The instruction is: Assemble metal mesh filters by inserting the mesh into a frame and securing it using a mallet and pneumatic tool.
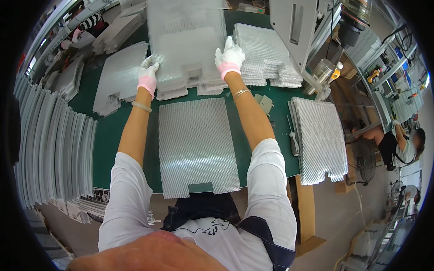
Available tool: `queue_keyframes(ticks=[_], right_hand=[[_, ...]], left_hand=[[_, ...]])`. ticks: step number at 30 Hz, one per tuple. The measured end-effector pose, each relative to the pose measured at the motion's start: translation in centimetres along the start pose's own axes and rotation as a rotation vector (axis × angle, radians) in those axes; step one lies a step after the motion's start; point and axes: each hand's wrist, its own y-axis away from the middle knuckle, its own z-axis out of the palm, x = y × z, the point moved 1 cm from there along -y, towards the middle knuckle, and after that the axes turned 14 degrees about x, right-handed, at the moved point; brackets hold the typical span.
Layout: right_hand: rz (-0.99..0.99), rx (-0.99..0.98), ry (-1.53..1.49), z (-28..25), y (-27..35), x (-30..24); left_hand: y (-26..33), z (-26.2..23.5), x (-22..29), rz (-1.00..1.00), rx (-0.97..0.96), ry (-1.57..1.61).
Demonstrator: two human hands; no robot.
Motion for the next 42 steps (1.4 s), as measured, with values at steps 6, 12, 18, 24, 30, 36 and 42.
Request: queue_keyframes(ticks=[6,12,18,24,30,36,42], right_hand=[[0.231,0.103,-0.812,1.2,-2.5,1.8],[0.437,-0.156,-1.118,-0.2,-2.9,1.2],[0.367,-0.044,-1.187,0.4,-2.2,1.7],[0.429,0.072,-1.114,1.0,-1.5,2.0],[0.412,0.080,-1.000,2.2,-1.2,1.5],[0.236,-0.006,-0.580,2.1,-2.0,2.0],[-0.075,-0.012,-0.628,-2.9,-5.9,2.8]], left_hand=[[-2.1,0.4,-0.6,0.378,0.127,-0.435],[-2.9,-0.4,0.5,0.024,-0.303,-0.525],[-2.7,0.5,-0.1,0.290,-0.016,-0.813],[0.2,1.6,2.0,0.302,-0.037,-0.871],[1.5,1.8,1.1,0.458,0.118,-0.938],[1.1,2.5,0.4,0.260,0.103,-0.108],[-1.5,1.0,2.7,-0.120,-0.240,0.547]])
